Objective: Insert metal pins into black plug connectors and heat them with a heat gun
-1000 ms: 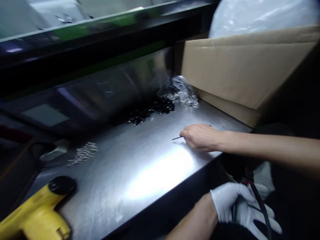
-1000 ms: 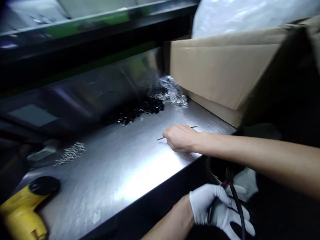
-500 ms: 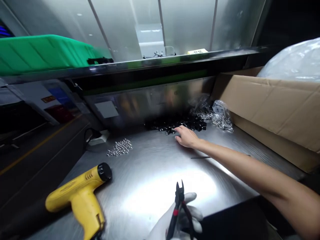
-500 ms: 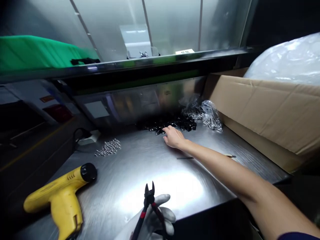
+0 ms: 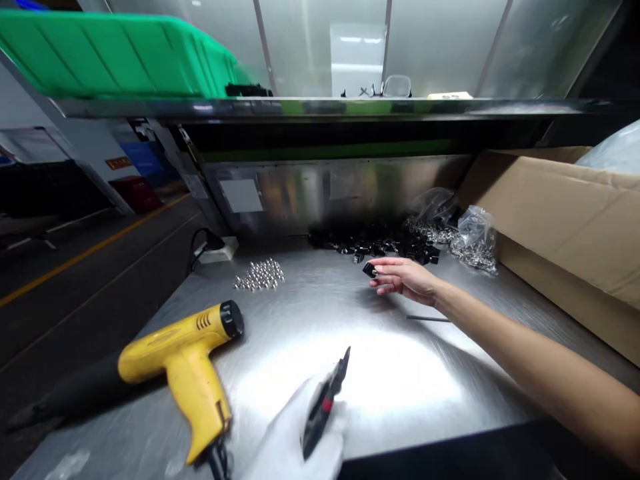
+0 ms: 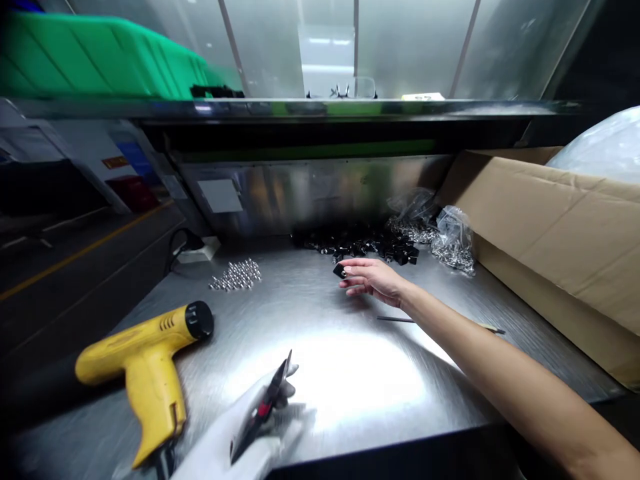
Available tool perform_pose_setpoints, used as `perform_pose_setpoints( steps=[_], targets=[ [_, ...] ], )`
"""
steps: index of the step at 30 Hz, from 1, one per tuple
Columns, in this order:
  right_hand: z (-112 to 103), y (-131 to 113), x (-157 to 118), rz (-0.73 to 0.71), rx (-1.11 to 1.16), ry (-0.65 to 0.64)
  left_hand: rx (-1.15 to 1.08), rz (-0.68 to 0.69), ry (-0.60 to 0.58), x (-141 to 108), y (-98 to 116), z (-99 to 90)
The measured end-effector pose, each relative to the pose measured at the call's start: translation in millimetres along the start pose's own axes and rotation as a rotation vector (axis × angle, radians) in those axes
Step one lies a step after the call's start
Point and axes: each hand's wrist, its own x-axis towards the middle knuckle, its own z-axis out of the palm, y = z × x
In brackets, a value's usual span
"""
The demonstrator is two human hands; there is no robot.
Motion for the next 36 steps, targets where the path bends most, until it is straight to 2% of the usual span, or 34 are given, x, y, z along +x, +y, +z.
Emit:
perform_pose_setpoints(
  steps=[3, 6, 9, 13, 19, 25, 31, 36],
  targets=[
    [7, 3, -44, 0.06, 0.272, -0.198, 0.249, 0.02, -0.029, 3, 22, -12.4],
    [18, 6, -75, 0.124, 0.476, -0.339, 0.329, 0.078, -0.085, 8, 33, -11.0],
    [27, 10, -88, 0.172, 0.6, -0.428, 0.353, 0.118, -0.138, 8, 38, -5.1],
    [31, 16, -90, 0.198, 0.676, -0.494, 0.367, 0.127, -0.179, 3, 44, -0.9],
    [35, 19, -94, 0.198, 0.719, -0.515, 0.344, 0.134, -0.235, -4, 47, -0.4],
    [43, 10, -107, 0.152, 0.718, -0.457, 0.378, 0.083, -0.216, -6, 50, 2.3],
    [42, 5, -116, 0.096, 0.675, -0.458, 0.389, 0.034, -0.22, -8, 54, 3.1],
    [43, 5, -121, 0.042, 0.729, -0.359, 0.374, -0.005, -0.224, -10, 51, 2.0]
  ],
)
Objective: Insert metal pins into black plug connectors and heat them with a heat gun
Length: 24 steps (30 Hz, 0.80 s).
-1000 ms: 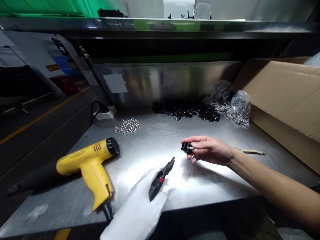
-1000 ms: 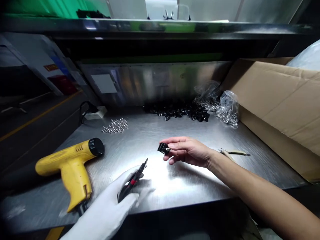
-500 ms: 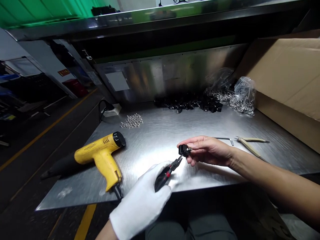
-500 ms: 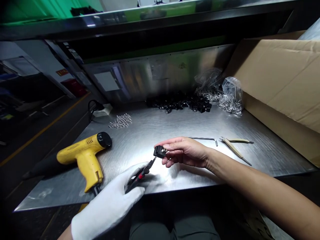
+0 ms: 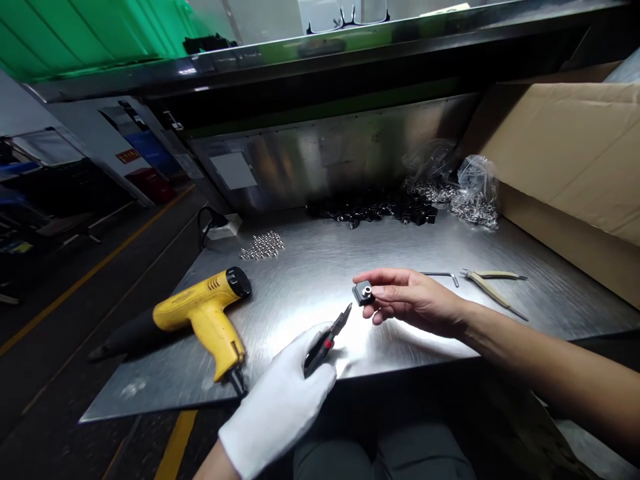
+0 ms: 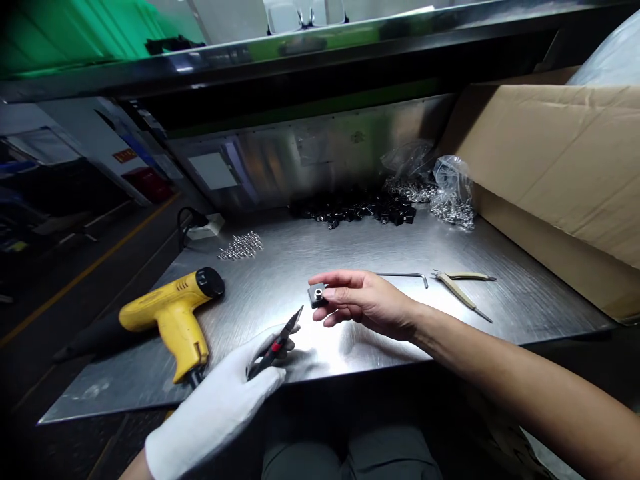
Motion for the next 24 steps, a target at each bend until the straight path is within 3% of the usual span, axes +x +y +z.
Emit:
perform_pose_setpoints(
  steps=[24],
  targets=[
    [23, 18, -1, -0.114, 0.237, 0.054, -0.167, -0.05, -0.077, -4, 9, -3.6]
  ],
)
